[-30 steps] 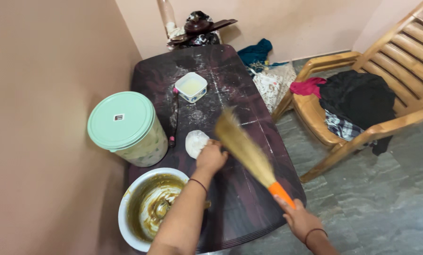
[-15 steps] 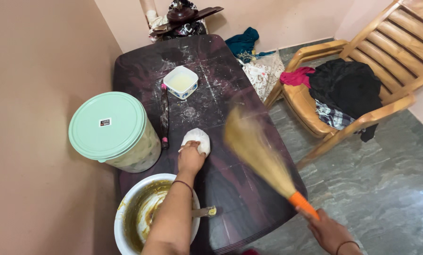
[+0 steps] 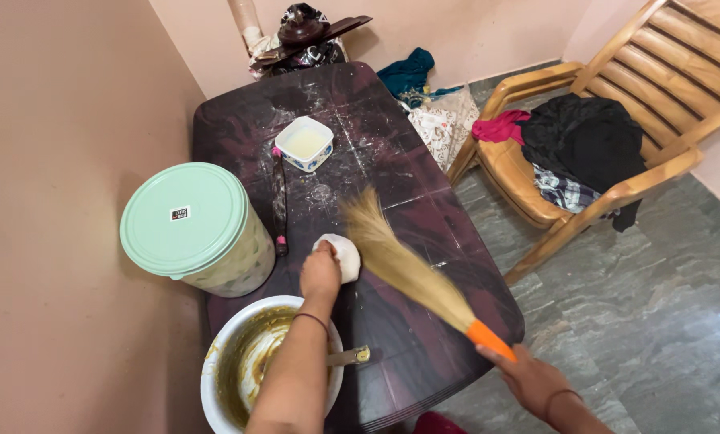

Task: The person sweeps the floor with a broom, moves a bowl of liquid on a table, and then picks up and organizes pillows and clothes on a chair.

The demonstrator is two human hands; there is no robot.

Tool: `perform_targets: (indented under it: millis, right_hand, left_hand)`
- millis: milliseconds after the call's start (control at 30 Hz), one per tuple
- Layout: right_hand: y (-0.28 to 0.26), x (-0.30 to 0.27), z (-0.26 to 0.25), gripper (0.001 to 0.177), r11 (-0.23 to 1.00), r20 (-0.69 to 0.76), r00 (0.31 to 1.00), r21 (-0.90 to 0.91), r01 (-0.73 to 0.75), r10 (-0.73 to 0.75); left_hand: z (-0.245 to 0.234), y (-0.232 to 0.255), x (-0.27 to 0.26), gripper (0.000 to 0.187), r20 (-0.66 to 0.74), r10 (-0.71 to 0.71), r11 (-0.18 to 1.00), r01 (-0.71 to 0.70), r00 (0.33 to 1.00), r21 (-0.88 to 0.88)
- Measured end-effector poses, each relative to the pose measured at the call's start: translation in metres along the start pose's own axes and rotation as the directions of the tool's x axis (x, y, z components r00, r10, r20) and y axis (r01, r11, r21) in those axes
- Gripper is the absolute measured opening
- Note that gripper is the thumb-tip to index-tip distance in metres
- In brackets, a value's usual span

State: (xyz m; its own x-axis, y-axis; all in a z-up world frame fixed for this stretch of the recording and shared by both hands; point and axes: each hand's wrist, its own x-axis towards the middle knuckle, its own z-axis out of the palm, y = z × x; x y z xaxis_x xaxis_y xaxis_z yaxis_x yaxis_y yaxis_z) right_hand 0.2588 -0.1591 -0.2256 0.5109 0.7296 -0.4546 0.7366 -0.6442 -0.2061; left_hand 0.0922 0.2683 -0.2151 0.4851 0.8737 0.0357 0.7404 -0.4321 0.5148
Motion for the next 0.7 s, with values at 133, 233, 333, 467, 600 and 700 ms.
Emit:
perform_targets:
  millis: [133,233,333,467,600,700]
  right_hand:
    - [0.045,0.000,0.009,0.068,0.987,-0.071,0.987,-0.056,-0.150,0.146]
    - [0.051,0.005,-0.012,0.064,0.964,-0.135,0.955,-0.013,-0.267,0.263]
    - [0.036,0.000,-0.011,0.068,0.979,-0.113,0.973,0.046,-0.197,0.201]
    - [0.014,-0.009,0.019,0.061,0.994,-0.058,0.993,-0.019,0.105,-0.106]
    - [0.007,0.001,0.035,0.067,0.920,0.152,0.930,-0.160,0.357,-0.334]
    - [0.018,0.020,0.017,0.065,0.953,0.053,0.968,-0.174,0.250,-0.244]
  left_hand:
    - [-0.044,0.006,-0.003,0.014,-0.072,-0.081,0.988,0.070,0.994,-0.141]
    - [-0.071,0.016,-0.003,0.012,-0.184,-0.001,0.979,-0.036,0.983,-0.198]
    - [-0.094,0.027,-0.004,0.011,-0.296,0.055,0.962,-0.130,0.954,-0.239]
    - [-0.123,0.041,-0.006,0.009,-0.427,0.094,0.943,-0.218,0.899,-0.252]
    - [-0.141,0.049,-0.007,0.006,-0.476,0.090,0.891,-0.285,0.875,-0.355]
    - [-0.142,0.048,-0.014,0.006,-0.475,0.088,0.898,-0.276,0.876,-0.343]
